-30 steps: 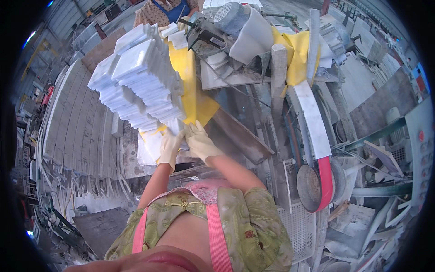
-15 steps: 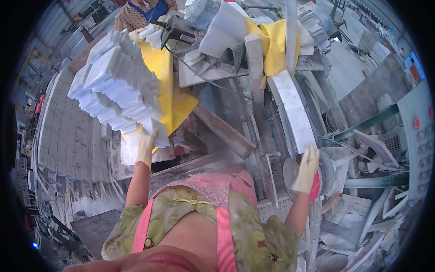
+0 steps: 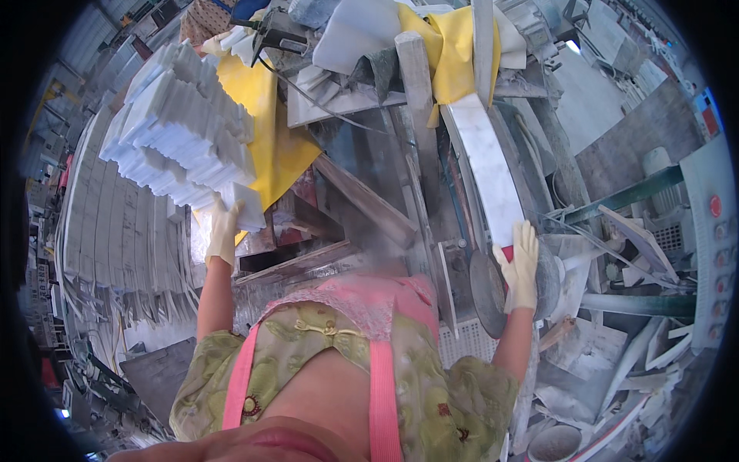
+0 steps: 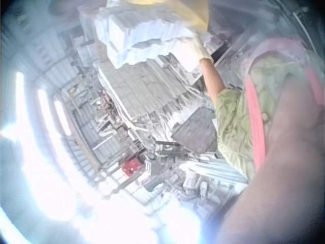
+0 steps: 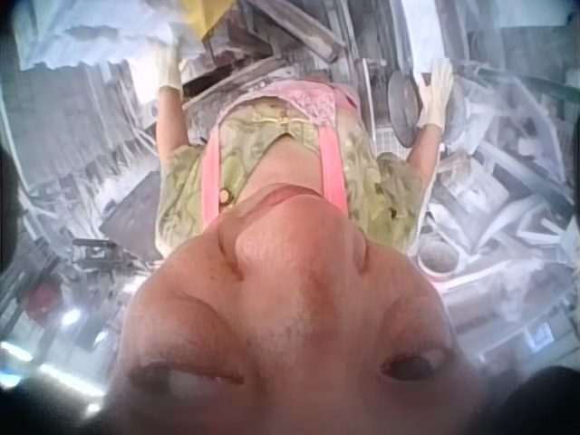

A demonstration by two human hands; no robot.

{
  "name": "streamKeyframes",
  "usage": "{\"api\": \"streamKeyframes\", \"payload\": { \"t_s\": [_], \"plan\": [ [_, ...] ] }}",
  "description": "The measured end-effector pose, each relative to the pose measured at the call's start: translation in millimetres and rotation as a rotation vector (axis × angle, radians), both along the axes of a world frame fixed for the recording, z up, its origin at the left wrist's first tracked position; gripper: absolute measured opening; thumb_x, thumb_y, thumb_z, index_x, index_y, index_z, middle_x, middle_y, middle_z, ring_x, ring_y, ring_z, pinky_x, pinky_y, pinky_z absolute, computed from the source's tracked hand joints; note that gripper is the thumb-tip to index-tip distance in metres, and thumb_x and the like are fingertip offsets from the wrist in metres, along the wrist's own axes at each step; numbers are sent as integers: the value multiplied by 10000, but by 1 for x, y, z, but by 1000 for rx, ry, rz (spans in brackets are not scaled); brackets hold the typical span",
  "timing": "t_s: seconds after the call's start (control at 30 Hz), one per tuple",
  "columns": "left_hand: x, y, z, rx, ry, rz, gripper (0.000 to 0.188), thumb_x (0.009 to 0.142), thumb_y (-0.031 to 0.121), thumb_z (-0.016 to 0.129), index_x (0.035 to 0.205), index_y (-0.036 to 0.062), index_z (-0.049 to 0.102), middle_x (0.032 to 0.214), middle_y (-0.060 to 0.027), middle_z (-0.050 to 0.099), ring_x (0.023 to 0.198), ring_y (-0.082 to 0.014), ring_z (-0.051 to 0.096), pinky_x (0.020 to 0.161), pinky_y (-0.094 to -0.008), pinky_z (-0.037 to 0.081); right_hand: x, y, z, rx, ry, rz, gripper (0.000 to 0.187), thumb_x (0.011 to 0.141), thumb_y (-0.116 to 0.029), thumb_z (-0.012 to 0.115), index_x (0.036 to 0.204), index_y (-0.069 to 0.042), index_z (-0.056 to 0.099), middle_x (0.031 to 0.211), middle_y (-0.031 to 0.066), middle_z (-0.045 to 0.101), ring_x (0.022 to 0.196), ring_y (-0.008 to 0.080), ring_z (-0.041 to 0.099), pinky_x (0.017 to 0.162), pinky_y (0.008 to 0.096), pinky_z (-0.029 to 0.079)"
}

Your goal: The person repeatedly picks up small white rectangular tiles from a pile and places them onto a growing stack on a yellow surface. The person also briefly handles a larger flat board and a white plastic basket before resuming tile stacking.

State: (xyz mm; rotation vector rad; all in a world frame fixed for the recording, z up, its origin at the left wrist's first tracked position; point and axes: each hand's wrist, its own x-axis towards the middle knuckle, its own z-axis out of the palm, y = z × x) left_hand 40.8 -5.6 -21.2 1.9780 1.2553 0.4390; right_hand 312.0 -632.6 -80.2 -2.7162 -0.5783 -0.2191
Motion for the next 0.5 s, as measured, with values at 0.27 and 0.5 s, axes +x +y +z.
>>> {"api": "streamKeyframes", "payload": {
  "t_s": [0.27, 0.5],
  "plan": [
    [0, 1, 5, -81, -14, -13, 985, 824, 397, 703, 1613, 95, 197, 1180, -232, 658, 863, -296, 700, 579, -366, 534, 30, -12, 6, 73, 201, 122, 883, 655, -226, 875, 1461, -100, 536, 1609, 174, 362, 1483, 376, 321, 1223, 434, 278],
    [1, -2, 9, -85, 7, -18, 1015, 823, 412, 695, 1628, 104, 158, 1148, -237, 663, 795, -272, 684, 562, -341, 516, 37, -20, 33, 15, 171, 235, 696, 725, -200, 786, 1391, -99, 613, 1538, 181, 473, 1461, 394, 359, 1217, 440, 282]
  ]
}}
